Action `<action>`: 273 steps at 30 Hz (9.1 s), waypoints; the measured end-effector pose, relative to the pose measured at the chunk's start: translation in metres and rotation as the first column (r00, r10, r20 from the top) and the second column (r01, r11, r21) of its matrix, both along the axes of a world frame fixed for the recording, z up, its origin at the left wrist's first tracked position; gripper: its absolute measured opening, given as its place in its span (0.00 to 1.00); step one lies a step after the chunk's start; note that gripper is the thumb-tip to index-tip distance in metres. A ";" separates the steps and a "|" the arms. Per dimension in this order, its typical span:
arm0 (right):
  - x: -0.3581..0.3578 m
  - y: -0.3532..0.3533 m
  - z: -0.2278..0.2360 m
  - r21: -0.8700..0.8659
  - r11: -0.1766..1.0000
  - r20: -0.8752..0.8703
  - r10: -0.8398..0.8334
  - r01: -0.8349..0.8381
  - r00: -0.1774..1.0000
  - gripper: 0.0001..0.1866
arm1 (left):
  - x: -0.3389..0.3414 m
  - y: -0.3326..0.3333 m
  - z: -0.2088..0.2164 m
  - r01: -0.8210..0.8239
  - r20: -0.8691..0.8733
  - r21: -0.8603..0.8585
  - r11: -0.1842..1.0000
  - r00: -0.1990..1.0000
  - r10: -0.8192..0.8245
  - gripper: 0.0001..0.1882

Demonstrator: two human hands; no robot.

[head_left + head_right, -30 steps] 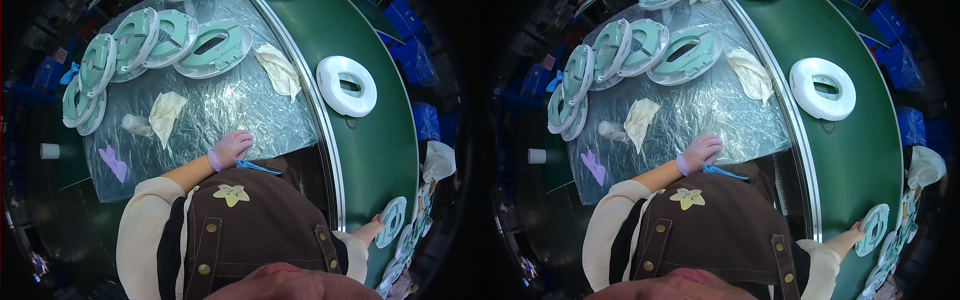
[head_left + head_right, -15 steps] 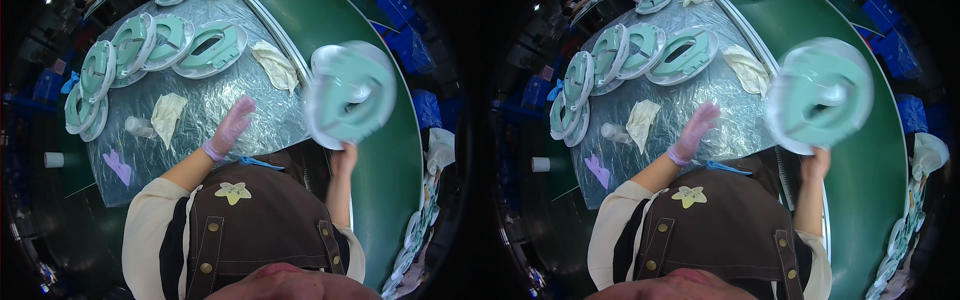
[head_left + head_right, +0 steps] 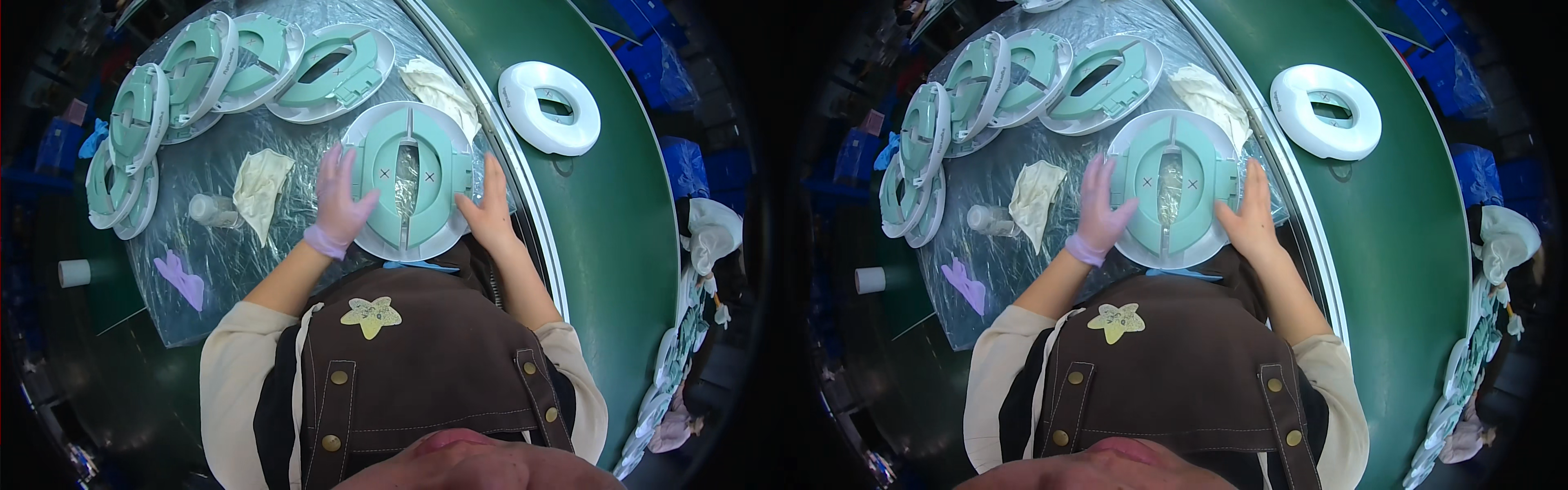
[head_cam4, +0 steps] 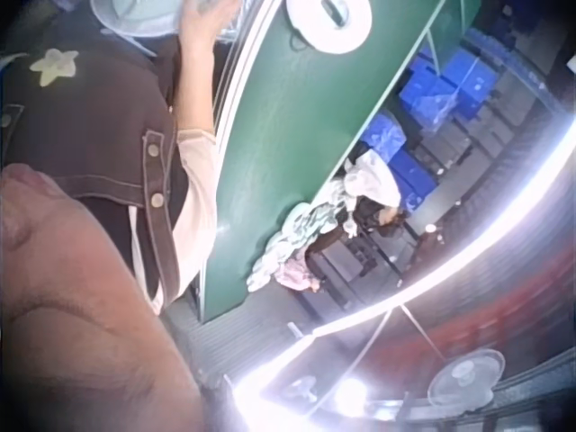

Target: Assembling and wiping down plastic infant toilet seats on a conveyor belt in a factory.

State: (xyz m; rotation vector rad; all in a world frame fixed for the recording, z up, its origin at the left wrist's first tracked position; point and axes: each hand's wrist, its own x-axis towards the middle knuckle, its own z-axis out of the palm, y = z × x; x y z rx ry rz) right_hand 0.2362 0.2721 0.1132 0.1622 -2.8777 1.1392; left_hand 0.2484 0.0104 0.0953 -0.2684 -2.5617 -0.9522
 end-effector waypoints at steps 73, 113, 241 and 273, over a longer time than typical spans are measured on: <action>0.023 -0.043 0.065 -0.255 0.856 -0.260 0.387 -0.450 0.884 0.52 | -0.098 0.055 0.128 0.276 -0.171 0.836 0.474 0.952 -0.253 0.08; 0.122 -0.044 0.161 -0.333 -0.570 -0.719 0.669 -0.751 -0.188 0.13 | -0.036 0.042 0.050 0.801 0.823 -0.312 0.510 0.497 -0.277 0.36; -0.031 -0.020 0.011 -0.810 0.566 0.252 0.093 0.157 0.963 0.38 | 0.037 -0.098 0.111 0.040 0.181 -0.578 0.815 0.980 0.080 0.31; 0.014 -0.025 -0.034 0.018 1.000 -0.414 0.022 -0.016 0.910 0.30 | -0.001 -0.054 -0.005 0.218 -0.279 0.033 0.975 0.939 -0.201 0.25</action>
